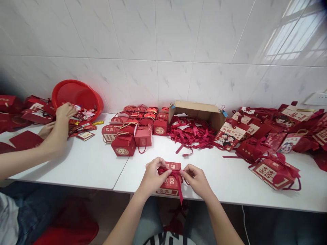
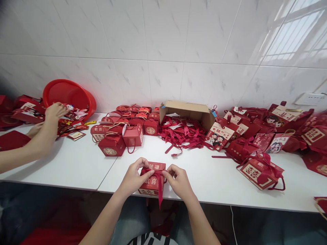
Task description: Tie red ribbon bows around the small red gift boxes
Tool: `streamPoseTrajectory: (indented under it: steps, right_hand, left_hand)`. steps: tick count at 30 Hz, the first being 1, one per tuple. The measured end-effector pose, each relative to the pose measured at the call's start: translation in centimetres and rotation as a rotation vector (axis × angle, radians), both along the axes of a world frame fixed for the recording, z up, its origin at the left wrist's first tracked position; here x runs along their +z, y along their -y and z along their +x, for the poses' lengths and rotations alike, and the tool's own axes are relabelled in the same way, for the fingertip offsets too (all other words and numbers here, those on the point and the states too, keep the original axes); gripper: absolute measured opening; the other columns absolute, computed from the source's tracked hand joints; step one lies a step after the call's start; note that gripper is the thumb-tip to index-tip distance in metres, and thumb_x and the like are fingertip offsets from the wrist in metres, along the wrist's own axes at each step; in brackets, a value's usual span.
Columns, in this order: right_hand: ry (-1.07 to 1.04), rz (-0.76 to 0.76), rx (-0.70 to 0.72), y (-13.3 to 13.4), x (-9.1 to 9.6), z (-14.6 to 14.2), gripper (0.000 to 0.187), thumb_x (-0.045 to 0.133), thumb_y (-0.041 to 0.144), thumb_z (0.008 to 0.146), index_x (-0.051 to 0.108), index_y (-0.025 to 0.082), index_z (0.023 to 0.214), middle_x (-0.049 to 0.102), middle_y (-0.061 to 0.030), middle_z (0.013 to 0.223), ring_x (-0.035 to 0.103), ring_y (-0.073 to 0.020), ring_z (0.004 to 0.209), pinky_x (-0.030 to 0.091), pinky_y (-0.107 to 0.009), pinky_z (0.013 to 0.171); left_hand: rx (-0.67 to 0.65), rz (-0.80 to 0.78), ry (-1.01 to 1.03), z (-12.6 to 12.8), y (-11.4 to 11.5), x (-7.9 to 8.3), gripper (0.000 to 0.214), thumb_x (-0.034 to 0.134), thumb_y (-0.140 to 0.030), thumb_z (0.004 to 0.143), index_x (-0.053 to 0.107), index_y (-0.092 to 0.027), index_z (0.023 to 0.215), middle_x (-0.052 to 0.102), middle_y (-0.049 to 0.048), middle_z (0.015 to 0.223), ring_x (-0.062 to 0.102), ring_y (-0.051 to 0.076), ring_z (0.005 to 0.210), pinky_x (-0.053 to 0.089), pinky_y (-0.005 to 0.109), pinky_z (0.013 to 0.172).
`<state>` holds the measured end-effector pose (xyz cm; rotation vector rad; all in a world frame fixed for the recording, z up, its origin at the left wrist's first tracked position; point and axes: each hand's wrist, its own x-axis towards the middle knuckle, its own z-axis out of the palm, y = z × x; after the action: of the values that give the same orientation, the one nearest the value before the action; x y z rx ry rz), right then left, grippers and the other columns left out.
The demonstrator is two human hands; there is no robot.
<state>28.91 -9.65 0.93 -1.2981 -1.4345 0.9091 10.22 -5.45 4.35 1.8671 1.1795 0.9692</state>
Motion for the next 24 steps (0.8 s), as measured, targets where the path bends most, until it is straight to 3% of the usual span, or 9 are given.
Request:
streamPoseTrajectory:
  steps: [4,6,10,13,18,24]
  right_hand:
    - [-0.057,-0.031,0.018,-0.2,0.1,0.4,0.033,0.054,0.047,0.084,0.048,0.019,0.069,0.047,0.0032,0.058,0.041,-0.0104,0.052,0.034,-0.023,0.05]
    - [-0.072,-0.035,0.019,-0.2,0.2,0.5,0.033,0.054,0.048,0.085,0.048,0.019,0.069,0.046,0.0031,0.059,0.041,-0.0105,0.053,0.034,-0.022,0.05]
    - [-0.086,-0.036,0.018,0.0,0.5,0.2,0.033,0.053,0.047,0.085,0.048,0.019,0.07,0.045,0.0032,0.06,0.041,-0.0108,0.055,0.035,-0.022,0.052]
    - [-0.048,-0.03,0.019,0.2,0.6,0.1,0.033,0.051,0.046,0.086,0.049,0.018,0.069,0.048,0.0023,0.061,0.043,-0.0114,0.057,0.036,-0.023,0.054]
    - [0.044,-0.018,0.03,0.6,0.6,-0.1,0.032,0.05,0.043,0.088,0.048,0.018,0.068,0.048,0.0021,0.061,0.042,-0.0119,0.059,0.034,-0.024,0.056]
    - [0.033,0.002,-0.012,0.9,0.1,-0.7,0.034,0.046,0.044,0.089,0.04,0.02,0.067,0.041,0.0037,0.061,0.038,-0.0116,0.059,0.031,-0.024,0.055]
  left_hand:
    - [-0.086,-0.015,0.007,-0.9,0.3,0.7,0.016,0.057,-0.025,0.08,0.052,-0.021,0.095,0.065,0.0011,0.089,0.064,0.016,0.089,0.047,0.03,0.083]
    - [-0.065,0.033,-0.046,-1.5,0.2,0.8,0.02,0.058,-0.027,0.08,0.056,-0.022,0.1,0.066,0.0034,0.097,0.062,0.019,0.096,0.045,0.034,0.09]
    - [-0.008,0.129,-0.154,-2.2,-0.3,0.4,0.016,0.06,-0.034,0.079,0.065,-0.022,0.088,0.065,0.0069,0.106,0.056,0.024,0.108,0.041,0.041,0.097]
    - [-0.025,0.116,-0.124,-1.9,-0.7,0.0,0.017,0.057,-0.036,0.081,0.065,-0.021,0.078,0.066,0.0063,0.111,0.055,0.023,0.111,0.04,0.039,0.099]
    - [-0.03,0.072,-0.083,-1.0,-1.0,-0.3,0.02,0.049,-0.033,0.087,0.065,-0.021,0.089,0.07,0.0024,0.097,0.063,0.018,0.096,0.046,0.031,0.088]
    - [0.063,0.169,-0.143,-0.1,-1.0,-0.5,0.018,0.048,-0.028,0.087,0.062,-0.019,0.079,0.069,0.0011,0.082,0.063,0.016,0.08,0.046,0.026,0.075]
